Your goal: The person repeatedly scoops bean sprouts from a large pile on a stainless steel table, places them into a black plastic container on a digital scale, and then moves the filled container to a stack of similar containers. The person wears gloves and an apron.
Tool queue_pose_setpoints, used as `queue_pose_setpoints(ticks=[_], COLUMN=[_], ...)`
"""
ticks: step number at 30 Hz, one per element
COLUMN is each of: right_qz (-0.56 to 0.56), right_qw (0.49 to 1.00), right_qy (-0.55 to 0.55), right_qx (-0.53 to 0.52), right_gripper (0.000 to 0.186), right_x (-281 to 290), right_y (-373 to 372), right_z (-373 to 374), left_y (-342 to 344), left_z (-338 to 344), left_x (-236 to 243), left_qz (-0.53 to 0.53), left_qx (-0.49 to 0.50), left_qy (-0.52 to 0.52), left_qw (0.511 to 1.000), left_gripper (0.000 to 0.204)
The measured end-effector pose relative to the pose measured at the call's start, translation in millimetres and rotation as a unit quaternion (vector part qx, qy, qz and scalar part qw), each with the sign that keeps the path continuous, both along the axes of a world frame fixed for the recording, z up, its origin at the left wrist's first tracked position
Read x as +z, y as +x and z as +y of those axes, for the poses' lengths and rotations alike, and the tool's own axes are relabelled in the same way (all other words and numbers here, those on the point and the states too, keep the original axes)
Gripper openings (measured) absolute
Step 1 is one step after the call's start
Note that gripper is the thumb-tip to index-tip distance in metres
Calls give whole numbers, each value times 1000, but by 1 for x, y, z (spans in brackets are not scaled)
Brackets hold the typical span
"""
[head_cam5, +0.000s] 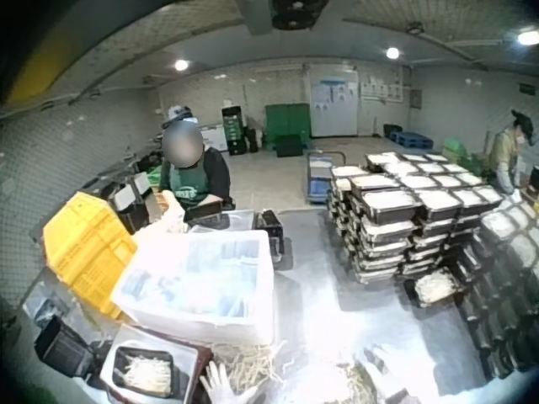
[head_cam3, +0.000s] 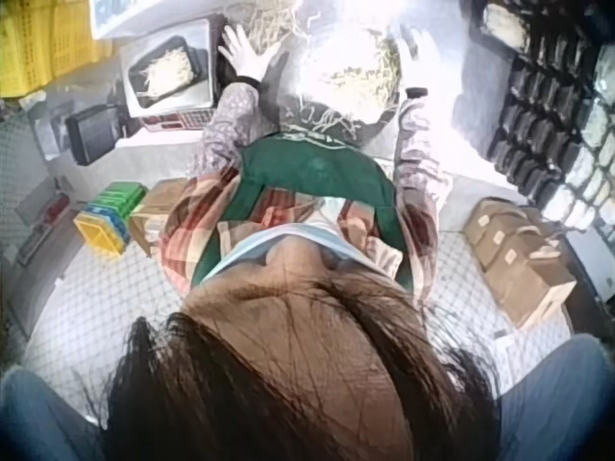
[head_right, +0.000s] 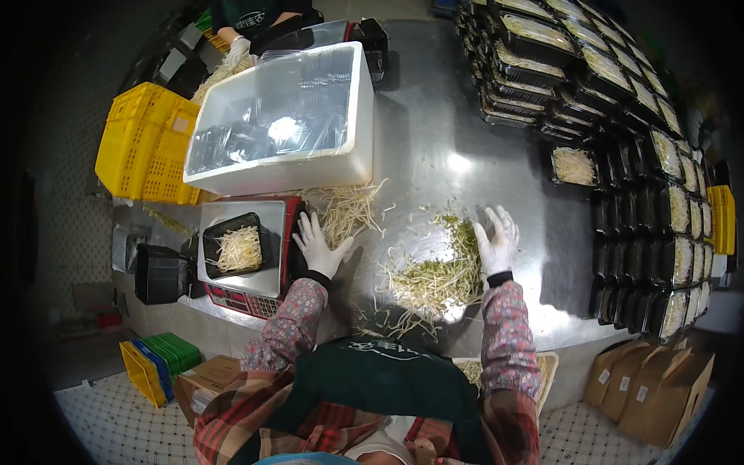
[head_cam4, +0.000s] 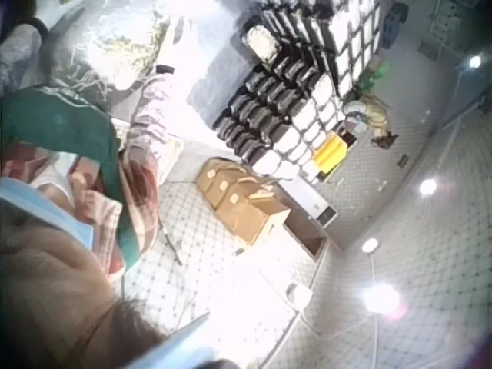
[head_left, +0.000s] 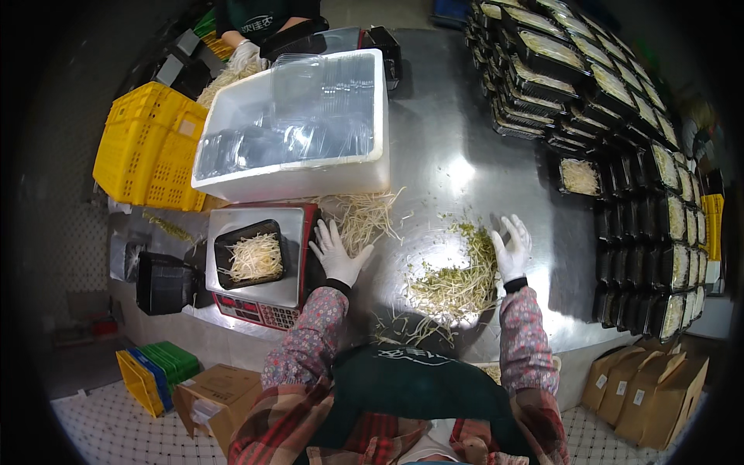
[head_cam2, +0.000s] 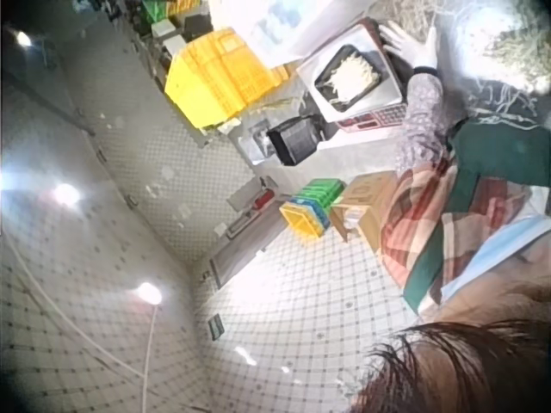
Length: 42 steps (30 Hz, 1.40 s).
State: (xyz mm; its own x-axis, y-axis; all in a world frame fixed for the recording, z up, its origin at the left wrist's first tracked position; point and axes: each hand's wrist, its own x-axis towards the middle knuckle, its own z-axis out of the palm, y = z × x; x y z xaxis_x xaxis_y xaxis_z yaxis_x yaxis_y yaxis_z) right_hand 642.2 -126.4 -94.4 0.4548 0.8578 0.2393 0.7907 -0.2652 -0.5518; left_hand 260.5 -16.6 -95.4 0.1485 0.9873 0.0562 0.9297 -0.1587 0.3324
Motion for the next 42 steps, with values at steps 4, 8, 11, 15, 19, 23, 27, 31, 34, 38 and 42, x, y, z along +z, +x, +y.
queue_pose_setpoints(ticks=[4, 8, 11, 15, 19, 23, 27, 31, 34, 38, 42], right_qz=[-38, -35, -95, 1, 2, -31, 78, 201, 114, 47, 6], right_qw=[992, 984, 971, 975, 989, 970, 908, 947, 970, 966, 962], right_qy=[-119, -136, -136, -98, -57, -111, -142, -57, -104, -108, -44], right_qx=[12, 106, 172, 201, 139, 212, 386, 242, 189, 230, 270], right_gripper=[78, 79, 67, 58, 59, 58, 47, 54, 62, 56, 24], right_x=[-28, -26, -31, -36, -35, -32, -11, 12, 22, 11, 4], right_y=[-15, -61, -89, -95, -82, -128, -139, -86, -77, -89, -115], right_z=[90, 129, 130, 127, 134, 147, 145, 121, 98, 82, 96], left_y=[10, 40, 54, 58, 35, 42, 34, -4, 2, 22, 37], left_z=[28, 52, 37, 13, 27, 44, 39, 40, 45, 54, 60], left_x=[-9, -4, -20, -20, -20, -45, -37, -22, 9, 20, 25], left_qz=[-17, -36, -10, -91, -162, -152, -202, -201, -60, 37, 84], left_qx=[11, -16, -123, -175, -107, -93, -113, -137, -205, -303, -319], left_qy=[-28, -40, -30, -32, -8, -5, -53, -40, -92, -102, -139], left_qw=[999, 998, 992, 980, 981, 984, 971, 969, 972, 947, 934], left_gripper=[127, 119, 109, 105, 101, 76, 55, 76, 125, 138, 137])
